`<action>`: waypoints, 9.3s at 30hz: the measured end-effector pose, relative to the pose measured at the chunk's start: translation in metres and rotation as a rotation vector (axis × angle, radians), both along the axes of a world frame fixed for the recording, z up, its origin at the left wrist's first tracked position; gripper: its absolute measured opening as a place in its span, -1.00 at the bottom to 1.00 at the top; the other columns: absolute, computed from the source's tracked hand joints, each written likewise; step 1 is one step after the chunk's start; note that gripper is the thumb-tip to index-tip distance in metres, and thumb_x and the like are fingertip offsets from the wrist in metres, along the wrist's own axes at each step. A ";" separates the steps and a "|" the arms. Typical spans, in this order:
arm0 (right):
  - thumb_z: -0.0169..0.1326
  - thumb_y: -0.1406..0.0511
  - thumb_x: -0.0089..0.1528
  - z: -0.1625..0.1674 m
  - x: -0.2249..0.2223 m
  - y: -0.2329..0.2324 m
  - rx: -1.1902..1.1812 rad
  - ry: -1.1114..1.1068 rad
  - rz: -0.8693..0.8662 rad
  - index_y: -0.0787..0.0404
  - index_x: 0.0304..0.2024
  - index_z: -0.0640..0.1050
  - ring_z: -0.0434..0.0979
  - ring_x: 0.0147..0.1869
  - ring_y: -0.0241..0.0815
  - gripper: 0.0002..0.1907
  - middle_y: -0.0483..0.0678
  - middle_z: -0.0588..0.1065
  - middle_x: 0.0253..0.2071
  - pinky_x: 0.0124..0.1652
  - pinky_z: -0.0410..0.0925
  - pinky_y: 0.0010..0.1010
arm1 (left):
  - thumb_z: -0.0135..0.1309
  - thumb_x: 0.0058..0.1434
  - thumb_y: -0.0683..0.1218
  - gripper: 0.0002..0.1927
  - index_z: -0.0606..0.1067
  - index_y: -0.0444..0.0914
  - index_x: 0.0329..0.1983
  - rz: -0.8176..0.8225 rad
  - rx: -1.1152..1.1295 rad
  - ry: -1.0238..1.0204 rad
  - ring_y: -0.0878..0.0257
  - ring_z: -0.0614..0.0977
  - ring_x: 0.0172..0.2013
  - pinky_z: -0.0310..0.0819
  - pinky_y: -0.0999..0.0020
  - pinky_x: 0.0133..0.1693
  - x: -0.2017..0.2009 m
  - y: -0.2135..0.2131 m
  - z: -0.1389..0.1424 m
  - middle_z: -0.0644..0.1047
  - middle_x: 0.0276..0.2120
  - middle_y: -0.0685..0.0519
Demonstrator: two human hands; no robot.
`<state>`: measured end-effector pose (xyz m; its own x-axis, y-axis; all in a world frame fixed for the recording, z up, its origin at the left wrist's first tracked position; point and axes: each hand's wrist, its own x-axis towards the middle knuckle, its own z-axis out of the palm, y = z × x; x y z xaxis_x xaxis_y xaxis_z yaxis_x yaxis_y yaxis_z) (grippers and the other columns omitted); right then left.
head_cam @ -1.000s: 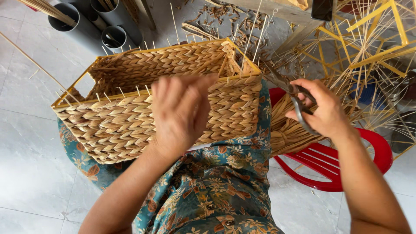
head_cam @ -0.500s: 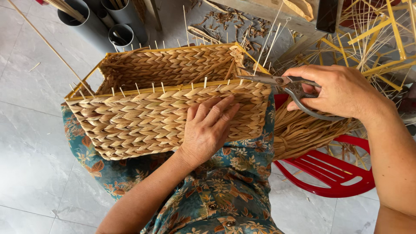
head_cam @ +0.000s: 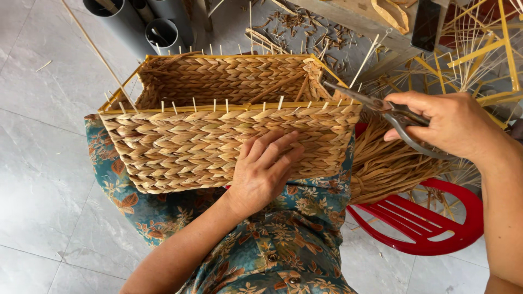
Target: The person sits with a woven water-hyacinth basket on their lap and uses scissors to trim off the protruding ends of thin wooden pins sticking out around the basket's rim. They rotate the basket and work around its edges, cutting each pin flush and letting trimmed pieces fall.
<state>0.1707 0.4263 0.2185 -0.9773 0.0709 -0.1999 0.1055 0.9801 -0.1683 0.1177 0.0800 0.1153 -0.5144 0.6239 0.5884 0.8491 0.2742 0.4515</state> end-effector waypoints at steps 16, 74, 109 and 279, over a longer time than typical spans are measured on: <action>0.36 -0.22 -0.16 0.044 -0.055 -0.110 0.131 -0.354 -0.101 -0.22 0.25 0.51 0.67 -0.18 -0.09 -0.08 -0.14 0.65 -0.25 -0.18 0.47 -0.20 | 0.27 0.12 -0.19 -0.47 0.52 -0.18 0.20 0.124 -0.004 -0.011 0.08 0.45 0.27 0.32 0.13 0.18 -0.006 -0.021 -0.002 0.37 0.37 0.05; 0.41 -0.22 -0.17 0.044 -0.103 -0.189 0.075 -0.203 -0.004 0.02 0.04 0.54 0.58 -0.39 -0.13 -0.15 -0.13 0.51 -0.49 -0.31 0.43 -0.13 | 0.22 0.21 -0.20 -0.54 0.54 -0.16 0.21 0.374 0.116 -0.044 0.03 0.46 0.25 0.32 0.13 0.17 -0.021 -0.095 -0.001 0.38 0.36 0.03; 0.30 -0.25 -0.03 0.048 -0.111 -0.230 0.232 -0.285 0.016 -0.13 0.21 0.53 0.63 -0.30 -0.13 -0.18 -0.11 0.58 -0.39 -0.26 0.49 -0.23 | 0.20 0.22 -0.21 -0.55 0.55 -0.15 0.21 0.422 0.122 -0.067 0.06 0.47 0.27 0.32 0.15 0.18 -0.026 -0.112 -0.001 0.36 0.38 0.02; 0.39 -0.03 0.09 -0.071 -0.007 -0.141 0.010 0.583 0.349 0.07 0.07 0.50 0.38 0.36 0.06 -0.38 -0.02 0.46 0.24 0.23 0.16 -0.06 | 0.07 0.28 0.29 -0.54 0.65 -0.15 -0.38 0.243 -0.715 -0.293 -0.03 0.70 -0.36 0.59 0.06 -0.34 -0.096 0.026 0.053 0.64 -0.44 -0.08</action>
